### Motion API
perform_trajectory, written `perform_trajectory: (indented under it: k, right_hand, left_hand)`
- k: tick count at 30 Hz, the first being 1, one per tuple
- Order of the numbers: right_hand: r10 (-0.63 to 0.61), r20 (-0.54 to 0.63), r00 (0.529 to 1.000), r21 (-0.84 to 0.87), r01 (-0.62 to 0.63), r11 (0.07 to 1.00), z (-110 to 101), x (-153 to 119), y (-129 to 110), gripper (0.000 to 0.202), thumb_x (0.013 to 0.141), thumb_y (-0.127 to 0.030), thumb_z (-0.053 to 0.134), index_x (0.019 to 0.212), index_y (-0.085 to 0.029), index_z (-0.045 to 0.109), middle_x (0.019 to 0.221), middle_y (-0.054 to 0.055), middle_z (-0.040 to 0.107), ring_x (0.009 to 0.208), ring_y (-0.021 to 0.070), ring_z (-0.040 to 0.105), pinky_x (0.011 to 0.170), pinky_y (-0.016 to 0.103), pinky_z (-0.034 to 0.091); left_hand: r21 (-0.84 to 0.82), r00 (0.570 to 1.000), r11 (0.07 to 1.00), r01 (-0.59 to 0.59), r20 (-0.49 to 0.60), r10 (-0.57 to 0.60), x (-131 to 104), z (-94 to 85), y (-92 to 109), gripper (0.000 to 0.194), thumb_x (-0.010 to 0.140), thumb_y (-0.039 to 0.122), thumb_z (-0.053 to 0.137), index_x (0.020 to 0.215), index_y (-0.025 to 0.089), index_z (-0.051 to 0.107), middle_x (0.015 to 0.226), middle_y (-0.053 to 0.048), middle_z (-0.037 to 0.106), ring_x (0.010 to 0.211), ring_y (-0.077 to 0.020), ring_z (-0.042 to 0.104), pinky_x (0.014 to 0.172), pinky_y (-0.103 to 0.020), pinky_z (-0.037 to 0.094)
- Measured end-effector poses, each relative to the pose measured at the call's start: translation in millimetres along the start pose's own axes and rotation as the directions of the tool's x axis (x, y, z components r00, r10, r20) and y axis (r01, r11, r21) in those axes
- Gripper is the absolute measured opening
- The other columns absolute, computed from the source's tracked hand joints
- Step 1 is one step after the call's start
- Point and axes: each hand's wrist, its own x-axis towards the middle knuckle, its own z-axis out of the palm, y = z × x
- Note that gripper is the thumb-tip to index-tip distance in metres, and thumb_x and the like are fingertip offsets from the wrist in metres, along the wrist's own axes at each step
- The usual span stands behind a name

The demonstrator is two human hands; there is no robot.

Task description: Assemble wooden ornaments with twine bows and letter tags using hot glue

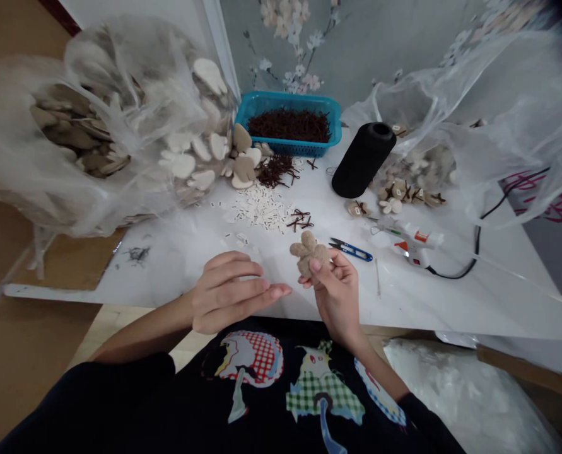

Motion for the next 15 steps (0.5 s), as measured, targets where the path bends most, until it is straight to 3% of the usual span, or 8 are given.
perform_trajectory:
  k: [11,15]
  right_hand:
    - [0.013,-0.012,1.000,-0.011,-0.013,1.000,0.0,1.3,0.1,0.016,0.073,-0.028,0.076,0.077,-0.021,0.061,0.064,-0.006,0.068,0.051,0.0101,0.064,0.048,0.021,0.050]
    - [0.007,0.002,1.000,0.007,-0.007,1.000,-0.6,1.6,1.1,0.014,0.074,-0.025,0.075,0.077,-0.021,0.062,0.064,-0.006,0.067,0.050,0.0097,0.064,0.048,0.019,0.050]
  left_hand:
    - [0.010,1.000,1.000,0.023,0.007,-0.023,-2.1,-0.4,2.2,0.022,0.065,0.010,0.082,0.071,0.022,0.064,0.056,0.011,0.061,0.053,-0.0084,0.063,0.047,-0.020,0.054]
    - [0.018,0.997,0.999,0.044,0.056,-0.045,-4.6,-1.9,3.1,0.024,0.068,0.013,0.080,0.079,0.027,0.065,0.057,0.012,0.062,0.053,-0.0083,0.064,0.049,-0.020,0.055]
